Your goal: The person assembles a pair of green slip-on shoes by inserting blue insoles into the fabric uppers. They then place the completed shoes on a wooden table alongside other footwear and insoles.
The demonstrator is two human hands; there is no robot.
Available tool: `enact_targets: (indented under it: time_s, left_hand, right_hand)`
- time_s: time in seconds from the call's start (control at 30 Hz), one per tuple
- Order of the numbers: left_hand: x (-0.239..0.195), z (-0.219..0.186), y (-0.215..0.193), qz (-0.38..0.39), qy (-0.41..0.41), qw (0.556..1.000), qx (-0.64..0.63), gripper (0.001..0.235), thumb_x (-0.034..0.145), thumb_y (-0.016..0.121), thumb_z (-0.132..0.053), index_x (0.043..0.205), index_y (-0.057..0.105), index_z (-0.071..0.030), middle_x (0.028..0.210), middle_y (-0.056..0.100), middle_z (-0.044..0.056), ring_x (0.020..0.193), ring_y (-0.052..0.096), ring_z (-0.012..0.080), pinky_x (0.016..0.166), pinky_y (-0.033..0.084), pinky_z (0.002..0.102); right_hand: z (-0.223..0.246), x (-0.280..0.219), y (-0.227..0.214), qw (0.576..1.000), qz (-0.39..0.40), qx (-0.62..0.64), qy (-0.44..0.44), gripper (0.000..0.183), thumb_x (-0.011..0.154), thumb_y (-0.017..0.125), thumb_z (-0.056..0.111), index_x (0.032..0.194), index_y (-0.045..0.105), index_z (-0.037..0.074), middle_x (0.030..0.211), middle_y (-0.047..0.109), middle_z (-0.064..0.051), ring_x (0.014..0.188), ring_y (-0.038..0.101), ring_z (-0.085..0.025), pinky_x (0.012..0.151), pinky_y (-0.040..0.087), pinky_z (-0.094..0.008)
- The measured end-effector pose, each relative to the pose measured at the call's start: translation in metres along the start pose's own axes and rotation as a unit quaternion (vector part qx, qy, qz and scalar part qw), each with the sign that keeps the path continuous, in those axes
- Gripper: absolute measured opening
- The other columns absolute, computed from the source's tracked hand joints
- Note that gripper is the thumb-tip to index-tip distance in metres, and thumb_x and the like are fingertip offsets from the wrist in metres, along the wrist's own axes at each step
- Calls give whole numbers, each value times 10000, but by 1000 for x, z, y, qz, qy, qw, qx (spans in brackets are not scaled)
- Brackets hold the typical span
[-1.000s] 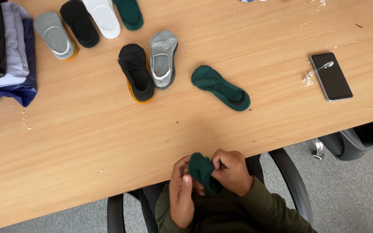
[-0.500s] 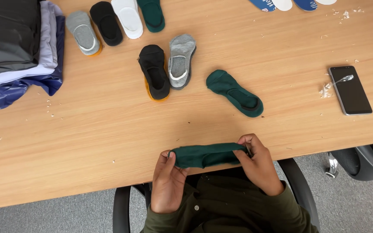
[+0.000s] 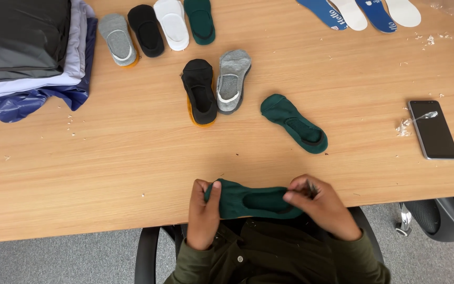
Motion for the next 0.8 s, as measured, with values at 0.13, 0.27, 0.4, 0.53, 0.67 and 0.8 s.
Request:
enact_targets:
  time_s: [0.13, 0.27, 0.4, 0.53, 0.67, 0.8]
  left_hand:
    - [17, 12, -2, -54, 63, 992, 99, 307, 1067, 595, -277, 871, 403, -138, 763, 304, -43, 597, 296, 85, 528, 292, 298]
    - [23, -9, -4, -27, 112, 990, 86, 273, 1027, 580, -226, 1255, 532, -82, 1267, 619, 85, 1197, 649, 233, 974, 521, 348]
    - [22, -25, -7, 34, 167, 984, 43, 280, 1028, 507, -47, 1080, 782, -70, 1179, 745, 99, 1147, 703, 244, 1007, 559, 339]
    - [23, -8, -26, 98, 129, 985, -55, 263, 1006, 541, -21, 1056, 792, -76, 1200, 740, 102, 1154, 700, 246, 994, 550, 342]
    - [41, 62, -52, 23, 5, 900, -435, 138, 816, 613, -78, 781, 742, -43, 1032, 671, 235, 936, 640, 301, 782, 503, 353]
    - [55, 118, -73, 34, -38, 732, -680, 103, 779, 532, -66, 819, 623, -93, 1028, 570, 145, 729, 497, 192, 613, 433, 299]
  right_hand:
    - [18, 28, -68, 966, -167, -185, -72, 359, 1047, 516, 393, 1227, 686, 134, 1230, 722, -8, 1165, 631, -128, 1020, 457, -301]
    - [-13, 86, -129, 865, -261, -422, -71, 451, 1098, 441, 297, 1493, 554, 110, 1224, 510, -264, 1059, 544, -514, 820, 483, -640]
    - [-38, 128, -144, 796, -238, -548, -99, 536, 1083, 422, 328, 1544, 490, 63, 1191, 477, -226, 1045, 475, -503, 860, 441, -628]
    - [-36, 135, -143, 791, -233, -555, -106, 409, 1100, 416, 314, 1390, 568, 69, 1165, 484, -215, 995, 450, -477, 841, 376, -603]
    - [25, 99, -95, 799, -274, -460, -274, 356, 1090, 501, 134, 1360, 650, -46, 1313, 546, -265, 1185, 482, -461, 968, 440, -558]
    - [49, 64, 17, 866, -129, -240, -420, 326, 1066, 508, 118, 1337, 661, 19, 1300, 604, -216, 1330, 543, -373, 1120, 457, -478]
Point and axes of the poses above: each hand's wrist, its own x-axis towards the middle knuckle, its own y-axis out of the palm, z = x × y, the point moved 4 cm from there along x, towards the middle knuckle
